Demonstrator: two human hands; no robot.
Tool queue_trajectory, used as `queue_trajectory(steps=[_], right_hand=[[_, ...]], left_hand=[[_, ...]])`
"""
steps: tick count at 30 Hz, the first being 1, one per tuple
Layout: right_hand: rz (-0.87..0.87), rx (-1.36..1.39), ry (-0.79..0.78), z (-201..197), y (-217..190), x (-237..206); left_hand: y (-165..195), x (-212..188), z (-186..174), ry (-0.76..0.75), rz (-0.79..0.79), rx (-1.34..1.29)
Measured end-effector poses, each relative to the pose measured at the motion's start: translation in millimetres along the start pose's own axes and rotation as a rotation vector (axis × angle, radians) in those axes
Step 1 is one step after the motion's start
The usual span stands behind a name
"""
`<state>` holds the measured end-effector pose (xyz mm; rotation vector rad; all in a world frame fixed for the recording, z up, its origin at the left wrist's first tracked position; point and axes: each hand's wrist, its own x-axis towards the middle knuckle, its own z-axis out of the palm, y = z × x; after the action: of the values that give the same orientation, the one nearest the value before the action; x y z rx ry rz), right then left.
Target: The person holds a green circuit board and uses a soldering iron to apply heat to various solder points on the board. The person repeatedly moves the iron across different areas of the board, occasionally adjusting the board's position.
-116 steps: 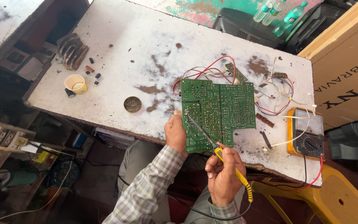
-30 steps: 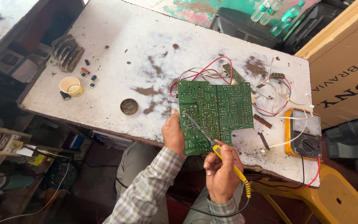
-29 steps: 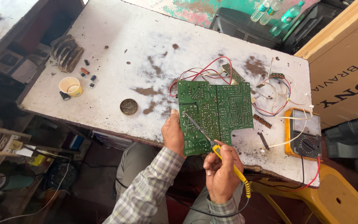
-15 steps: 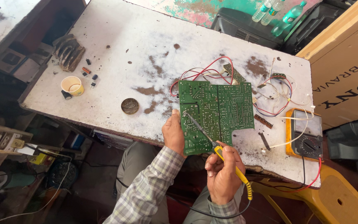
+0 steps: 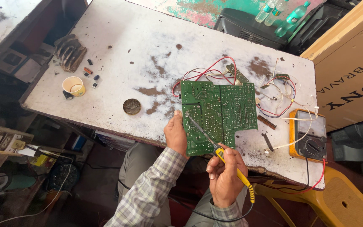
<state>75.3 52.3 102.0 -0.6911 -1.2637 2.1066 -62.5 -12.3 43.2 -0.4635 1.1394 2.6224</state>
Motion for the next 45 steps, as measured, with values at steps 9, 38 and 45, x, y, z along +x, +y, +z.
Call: queue_trajectory(steps=[9,38,45], right_hand=[[-0.018,-0.003,-0.014,1,1,-1],[0.025,0.006,0.01,10,-3,1],[0.05,0.019,0.031,11,-5,3]], left_hand=[[-1,0,-1,-0.013,0.036,-0.009],[-1,1,-2,0.007,0.024,0.021],[0,0,0,0.007,0.015,-0.007]])
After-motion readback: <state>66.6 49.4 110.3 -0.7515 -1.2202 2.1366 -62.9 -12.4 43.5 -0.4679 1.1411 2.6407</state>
